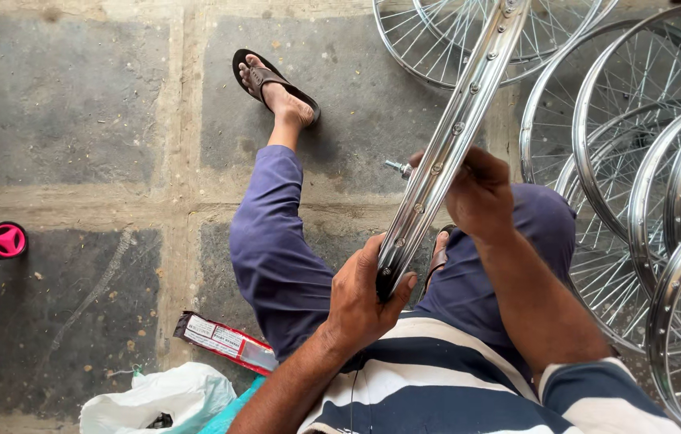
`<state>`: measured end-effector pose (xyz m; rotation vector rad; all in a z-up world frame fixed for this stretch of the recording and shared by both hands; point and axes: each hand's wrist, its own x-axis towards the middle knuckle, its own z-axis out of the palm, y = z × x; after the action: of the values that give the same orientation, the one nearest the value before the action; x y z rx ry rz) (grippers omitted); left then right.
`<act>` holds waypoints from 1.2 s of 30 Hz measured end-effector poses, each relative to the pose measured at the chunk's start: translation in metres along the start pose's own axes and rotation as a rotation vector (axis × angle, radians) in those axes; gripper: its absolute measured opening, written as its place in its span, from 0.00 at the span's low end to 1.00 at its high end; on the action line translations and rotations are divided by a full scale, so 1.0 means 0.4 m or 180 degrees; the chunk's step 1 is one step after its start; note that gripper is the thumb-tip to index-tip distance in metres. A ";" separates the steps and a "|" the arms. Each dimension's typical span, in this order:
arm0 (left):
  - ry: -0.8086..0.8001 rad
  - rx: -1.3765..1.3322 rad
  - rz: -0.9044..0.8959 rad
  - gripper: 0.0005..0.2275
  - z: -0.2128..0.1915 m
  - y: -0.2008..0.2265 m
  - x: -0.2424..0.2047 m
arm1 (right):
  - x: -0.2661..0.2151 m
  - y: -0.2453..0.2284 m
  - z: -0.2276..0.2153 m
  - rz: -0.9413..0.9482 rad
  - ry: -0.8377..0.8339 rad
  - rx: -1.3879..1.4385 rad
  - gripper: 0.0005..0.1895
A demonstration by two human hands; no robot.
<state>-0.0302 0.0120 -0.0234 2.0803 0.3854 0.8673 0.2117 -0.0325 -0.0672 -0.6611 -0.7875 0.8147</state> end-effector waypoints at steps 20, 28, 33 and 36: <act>-0.0064 -0.0133 -0.0073 0.26 0.021 0.009 0.012 | -0.006 -0.057 0.065 -0.0707 -0.0013 -0.1521 0.10; -0.0169 -0.0148 0.0058 0.25 0.033 0.014 0.012 | 0.054 -0.082 -0.023 0.0170 -0.0999 0.0526 0.17; -0.0209 -0.0048 -0.0126 0.28 0.026 0.031 0.047 | 0.027 -0.095 -0.014 -0.0041 -0.0422 0.0002 0.14; -0.0277 -0.0151 -0.0220 0.32 0.023 0.026 0.084 | 0.027 -0.071 -0.013 -0.0683 0.0080 -0.0667 0.08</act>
<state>-0.0001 0.0184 -0.0039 2.0411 0.3840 0.7360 0.2312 -0.0395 -0.0444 -0.7565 -0.9115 0.5321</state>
